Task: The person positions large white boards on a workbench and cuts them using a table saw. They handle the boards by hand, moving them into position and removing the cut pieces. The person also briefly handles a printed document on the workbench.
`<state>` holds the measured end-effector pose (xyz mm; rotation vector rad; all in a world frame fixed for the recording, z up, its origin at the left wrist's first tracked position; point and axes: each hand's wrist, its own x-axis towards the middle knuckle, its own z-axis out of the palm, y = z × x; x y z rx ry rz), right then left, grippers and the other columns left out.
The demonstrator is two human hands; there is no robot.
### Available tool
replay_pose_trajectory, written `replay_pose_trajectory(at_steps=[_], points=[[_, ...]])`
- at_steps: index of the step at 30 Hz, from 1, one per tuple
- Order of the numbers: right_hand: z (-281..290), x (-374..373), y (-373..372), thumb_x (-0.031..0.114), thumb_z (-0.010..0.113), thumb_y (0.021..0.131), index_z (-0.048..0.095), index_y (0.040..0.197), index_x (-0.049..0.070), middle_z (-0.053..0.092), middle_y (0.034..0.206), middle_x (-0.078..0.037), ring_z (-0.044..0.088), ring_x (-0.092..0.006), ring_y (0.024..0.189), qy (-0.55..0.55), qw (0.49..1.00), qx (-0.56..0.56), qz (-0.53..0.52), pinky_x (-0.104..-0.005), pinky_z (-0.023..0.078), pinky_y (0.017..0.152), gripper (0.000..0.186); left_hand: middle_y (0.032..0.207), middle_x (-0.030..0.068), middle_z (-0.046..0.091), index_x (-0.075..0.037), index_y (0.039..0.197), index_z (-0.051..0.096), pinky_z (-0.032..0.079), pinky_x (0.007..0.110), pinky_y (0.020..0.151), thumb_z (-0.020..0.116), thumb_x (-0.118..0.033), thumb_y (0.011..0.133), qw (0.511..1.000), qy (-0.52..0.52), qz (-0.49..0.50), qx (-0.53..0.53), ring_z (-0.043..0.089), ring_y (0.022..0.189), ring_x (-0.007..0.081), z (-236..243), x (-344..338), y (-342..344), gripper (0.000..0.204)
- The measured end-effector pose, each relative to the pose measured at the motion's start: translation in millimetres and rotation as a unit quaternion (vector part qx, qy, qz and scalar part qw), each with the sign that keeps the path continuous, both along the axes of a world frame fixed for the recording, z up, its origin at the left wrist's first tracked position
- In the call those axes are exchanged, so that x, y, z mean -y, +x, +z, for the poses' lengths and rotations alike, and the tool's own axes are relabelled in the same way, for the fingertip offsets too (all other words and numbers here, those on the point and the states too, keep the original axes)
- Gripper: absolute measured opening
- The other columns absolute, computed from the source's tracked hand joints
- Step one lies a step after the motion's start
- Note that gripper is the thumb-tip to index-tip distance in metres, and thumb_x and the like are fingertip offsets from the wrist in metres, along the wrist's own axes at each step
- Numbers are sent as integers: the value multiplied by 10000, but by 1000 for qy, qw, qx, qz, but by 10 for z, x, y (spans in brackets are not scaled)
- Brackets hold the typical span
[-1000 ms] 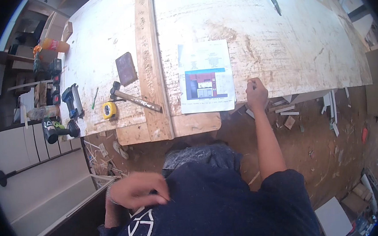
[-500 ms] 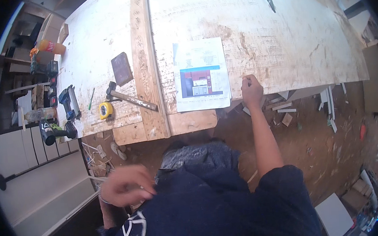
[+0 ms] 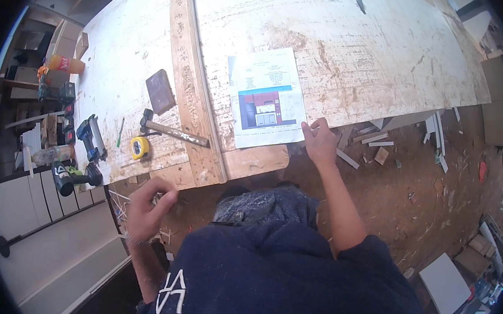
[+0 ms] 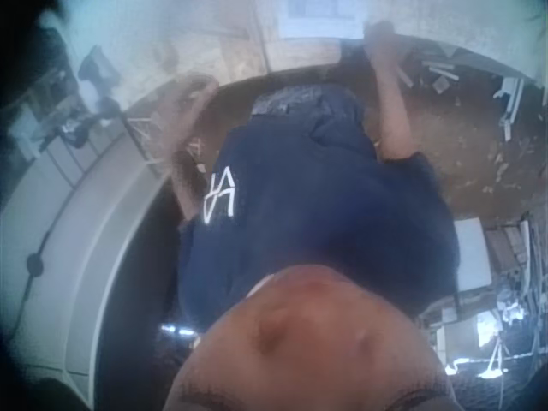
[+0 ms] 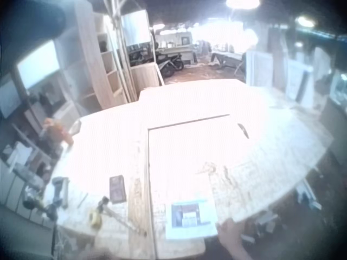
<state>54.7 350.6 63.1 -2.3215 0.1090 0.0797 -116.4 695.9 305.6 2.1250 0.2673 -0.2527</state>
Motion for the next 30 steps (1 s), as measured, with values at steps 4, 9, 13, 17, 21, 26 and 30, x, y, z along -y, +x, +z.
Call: replay_pose_trajectory(at_steps=[4, 9, 13, 17, 21, 26, 30], points=[[-102, -2, -53, 228, 648, 938, 564, 892, 25, 638, 616, -79, 595, -154, 523, 9, 1000, 8, -3, -331, 455, 504, 224, 879, 90, 676, 7, 1041, 672, 490, 309, 795, 590, -149, 955, 989, 124, -54, -63, 641, 828, 165, -563, -69, -91, 195], [-49, 135, -99, 186, 614, 961, 582, 930, 17, 619, 673, -57, 565, -105, 549, 158, 983, -92, -31, -263, 433, 469, 175, 870, 110, 708, -60, 1231, 607, 520, 344, 799, 484, -216, 1015, 978, -173, 87, -71, 679, 855, 278, -623, 126, -128, 293], [-180, 285, -240, 176, 603, 960, 586, 923, 12, 623, 668, -58, 569, -114, 538, 138, 983, -111, -51, -260, 447, 473, 168, 843, 101, 705, -59, 1221, 607, 519, 366, 786, 461, -216, 1023, 977, 129, -120, -124, 677, 827, 263, -824, 251, -8, 292], [-567, 456, -523, 176, 586, 952, 607, 915, 20, 636, 676, -65, 585, -119, 521, 166, 963, -200, -75, -269, 463, 472, 162, 865, 93, 715, -82, 1221, 615, 519, 377, 782, 455, -224, 1025, 975, 28, -176, -133, 678, 812, 262, -994, 240, 17, 290], [-1001, 571, -1076, 176, 553, 955, 615, 939, 24, 657, 700, -88, 627, -150, 552, 142, 949, -276, -55, -291, 493, 493, 164, 886, 85, 723, -80, 1216, 614, 520, 388, 803, 475, -169, 1000, 963, 64, -252, -77, 681, 848, 288, -1029, 141, 197, 272], [-1230, 489, -2006, 131, 531, 939, 615, 945, 18, 695, 773, -129, 672, -183, 619, 238, 902, -319, -165, -330, 538, 562, 141, 923, 118, 721, -70, 1218, 625, 509, 399, 855, 489, -142, 978, 943, 90, -309, -90, 675, 917, 320, -853, -101, 553, 285], [-1671, 332, -2755, 157, 613, 896, 634, 1137, 16, 717, 888, -126, 685, -210, 799, 115, 905, -385, -142, -358, 546, 719, 280, 942, 162, 711, -36, 1152, 645, 510, 430, 833, 513, -211, 985, 922, 107, -371, -37, 668, 933, 357, -885, -324, 790, 275]])
